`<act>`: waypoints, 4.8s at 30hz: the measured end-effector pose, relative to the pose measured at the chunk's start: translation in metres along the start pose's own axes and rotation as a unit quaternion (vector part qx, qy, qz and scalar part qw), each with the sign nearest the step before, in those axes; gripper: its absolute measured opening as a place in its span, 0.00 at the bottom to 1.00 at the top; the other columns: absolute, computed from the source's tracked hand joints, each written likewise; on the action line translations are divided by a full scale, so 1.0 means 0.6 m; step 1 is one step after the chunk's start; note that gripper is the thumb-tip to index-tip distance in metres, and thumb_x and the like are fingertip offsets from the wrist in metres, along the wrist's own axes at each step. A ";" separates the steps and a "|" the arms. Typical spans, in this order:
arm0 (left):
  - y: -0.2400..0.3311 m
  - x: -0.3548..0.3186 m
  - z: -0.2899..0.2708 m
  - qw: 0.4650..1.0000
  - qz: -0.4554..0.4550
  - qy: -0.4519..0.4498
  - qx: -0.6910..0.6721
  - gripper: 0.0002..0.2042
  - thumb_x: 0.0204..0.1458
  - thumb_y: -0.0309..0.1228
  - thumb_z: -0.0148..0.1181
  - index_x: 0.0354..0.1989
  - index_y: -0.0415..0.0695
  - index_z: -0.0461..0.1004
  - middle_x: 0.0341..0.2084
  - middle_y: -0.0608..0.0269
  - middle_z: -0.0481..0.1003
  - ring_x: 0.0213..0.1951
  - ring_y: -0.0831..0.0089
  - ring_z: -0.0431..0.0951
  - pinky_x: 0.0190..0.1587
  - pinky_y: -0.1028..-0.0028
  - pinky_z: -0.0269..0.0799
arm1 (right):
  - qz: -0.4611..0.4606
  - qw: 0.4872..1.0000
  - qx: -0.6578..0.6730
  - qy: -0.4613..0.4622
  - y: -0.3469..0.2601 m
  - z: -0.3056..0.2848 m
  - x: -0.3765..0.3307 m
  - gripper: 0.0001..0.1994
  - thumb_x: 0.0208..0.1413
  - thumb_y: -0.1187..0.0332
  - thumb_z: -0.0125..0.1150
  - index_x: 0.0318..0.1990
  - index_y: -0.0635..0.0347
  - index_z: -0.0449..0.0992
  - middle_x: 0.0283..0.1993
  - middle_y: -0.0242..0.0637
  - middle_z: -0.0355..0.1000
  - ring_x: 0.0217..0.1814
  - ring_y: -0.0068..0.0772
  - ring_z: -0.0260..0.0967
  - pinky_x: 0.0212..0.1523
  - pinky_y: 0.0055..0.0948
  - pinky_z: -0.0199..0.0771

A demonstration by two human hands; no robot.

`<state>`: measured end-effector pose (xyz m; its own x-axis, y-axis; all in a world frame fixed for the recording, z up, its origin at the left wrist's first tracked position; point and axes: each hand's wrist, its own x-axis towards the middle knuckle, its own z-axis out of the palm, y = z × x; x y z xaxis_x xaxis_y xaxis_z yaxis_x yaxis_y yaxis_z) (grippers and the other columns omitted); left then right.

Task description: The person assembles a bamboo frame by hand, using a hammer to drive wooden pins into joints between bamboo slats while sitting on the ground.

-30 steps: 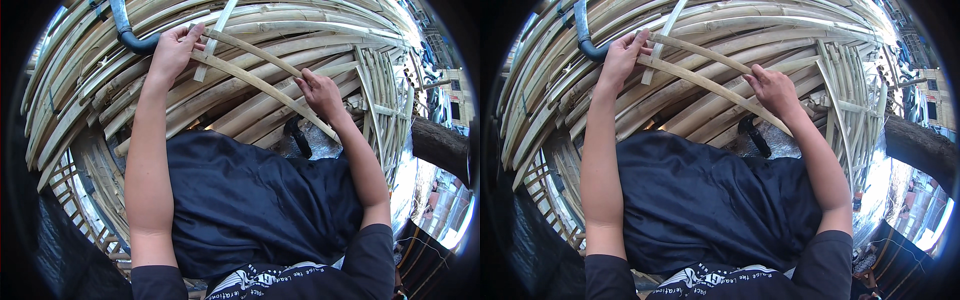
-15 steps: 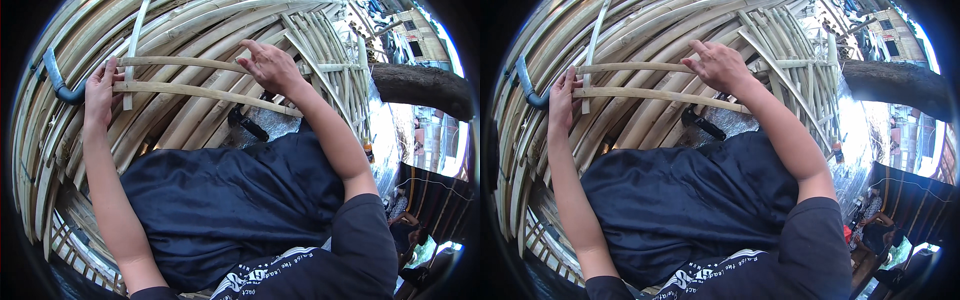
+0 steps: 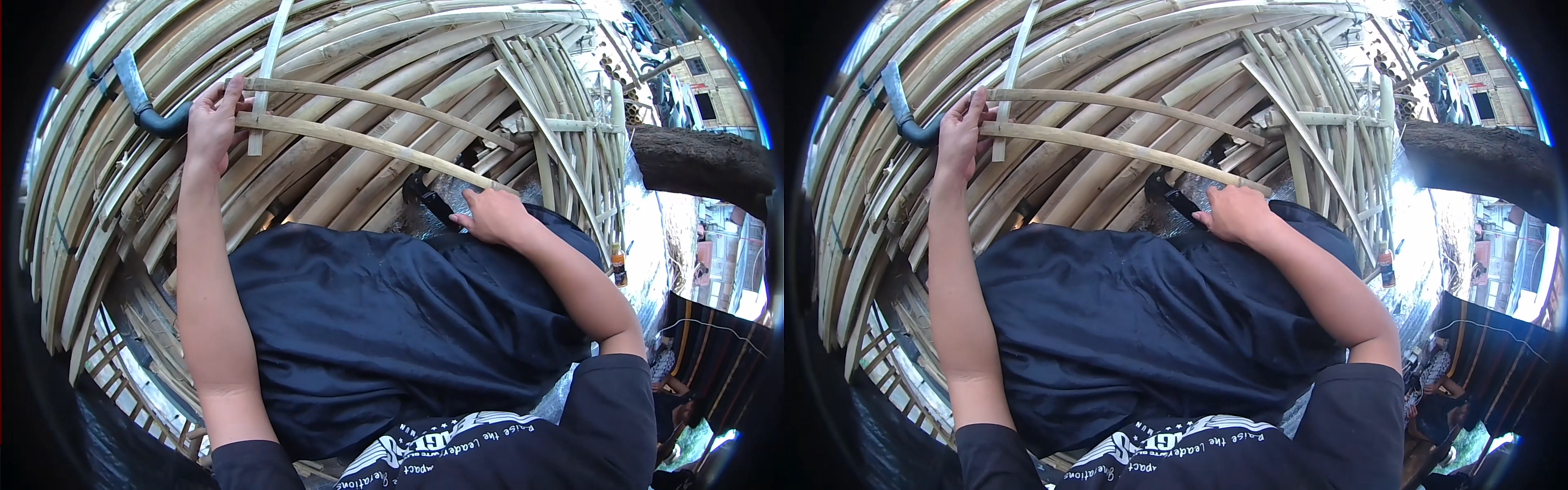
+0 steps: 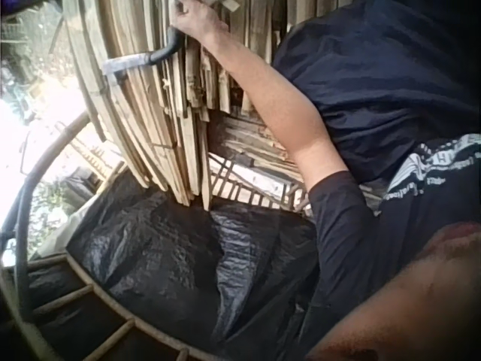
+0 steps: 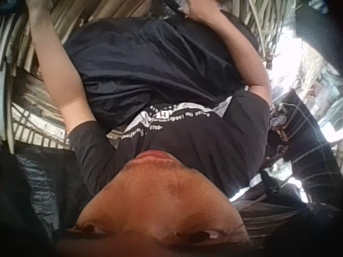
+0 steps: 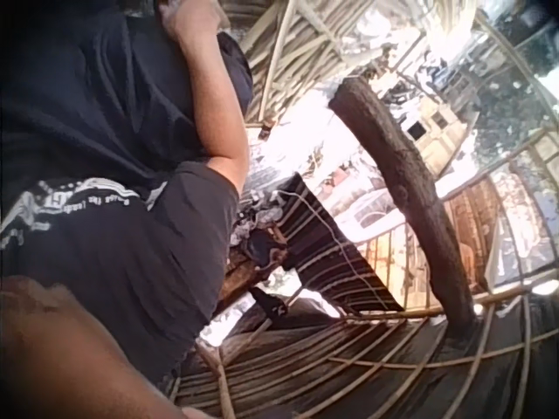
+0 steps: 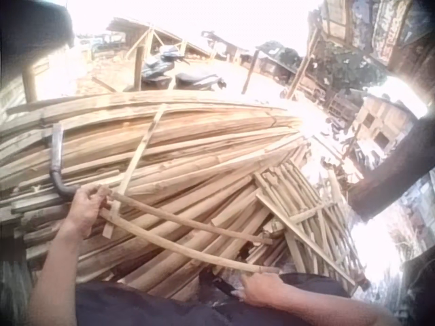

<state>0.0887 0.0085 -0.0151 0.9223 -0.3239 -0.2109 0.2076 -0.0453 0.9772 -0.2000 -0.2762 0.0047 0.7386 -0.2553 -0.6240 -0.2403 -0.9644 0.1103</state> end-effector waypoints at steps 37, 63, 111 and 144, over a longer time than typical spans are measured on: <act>0.017 0.021 0.010 0.998 0.021 0.047 -0.021 0.19 0.61 0.47 0.59 0.44 0.41 0.76 0.29 0.58 0.79 0.25 0.68 0.82 0.26 0.69 0.80 | -0.189 0.875 0.150 0.419 -0.061 -0.147 0.058 0.17 0.44 0.68 0.72 0.34 0.64 0.68 0.27 0.45 0.69 0.29 0.51 0.69 0.33 0.41 0.68; 0.019 0.038 -0.007 0.961 0.111 0.099 0.233 0.24 0.59 0.53 0.59 0.33 0.39 0.77 0.25 0.63 0.79 0.26 0.80 0.77 0.24 0.76 0.76 | -0.234 0.834 0.145 0.479 -0.100 -0.177 0.190 0.13 0.52 0.64 0.68 0.34 0.65 0.72 0.30 0.45 0.69 0.32 0.49 0.70 0.34 0.42 0.68; 0.026 0.019 -0.001 0.983 0.088 0.074 0.142 0.21 0.60 0.52 0.56 0.34 0.44 0.78 0.28 0.70 0.79 0.30 0.83 0.77 0.30 0.77 0.76 | -0.178 0.752 0.408 0.486 -0.247 -0.175 0.134 0.12 0.65 0.63 0.57 0.42 0.64 0.70 0.22 0.41 0.70 0.22 0.36 0.66 0.27 0.35 0.66; 0.008 0.028 -0.003 0.977 0.078 0.086 0.177 0.26 0.59 0.56 0.56 0.32 0.41 0.79 0.19 0.70 0.75 0.20 0.84 0.70 0.22 0.81 0.69 | -0.212 0.748 0.377 0.504 -0.253 -0.146 0.166 0.13 0.63 0.66 0.59 0.48 0.64 0.68 0.24 0.44 0.70 0.22 0.41 0.67 0.26 0.36 0.66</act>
<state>0.1058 0.0044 -0.0143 0.9810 -0.1915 -0.0310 -0.0372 -0.3425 0.9388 -0.0349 -0.1615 -0.0066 0.8574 -0.2268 0.4620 0.1430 -0.7574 -0.6371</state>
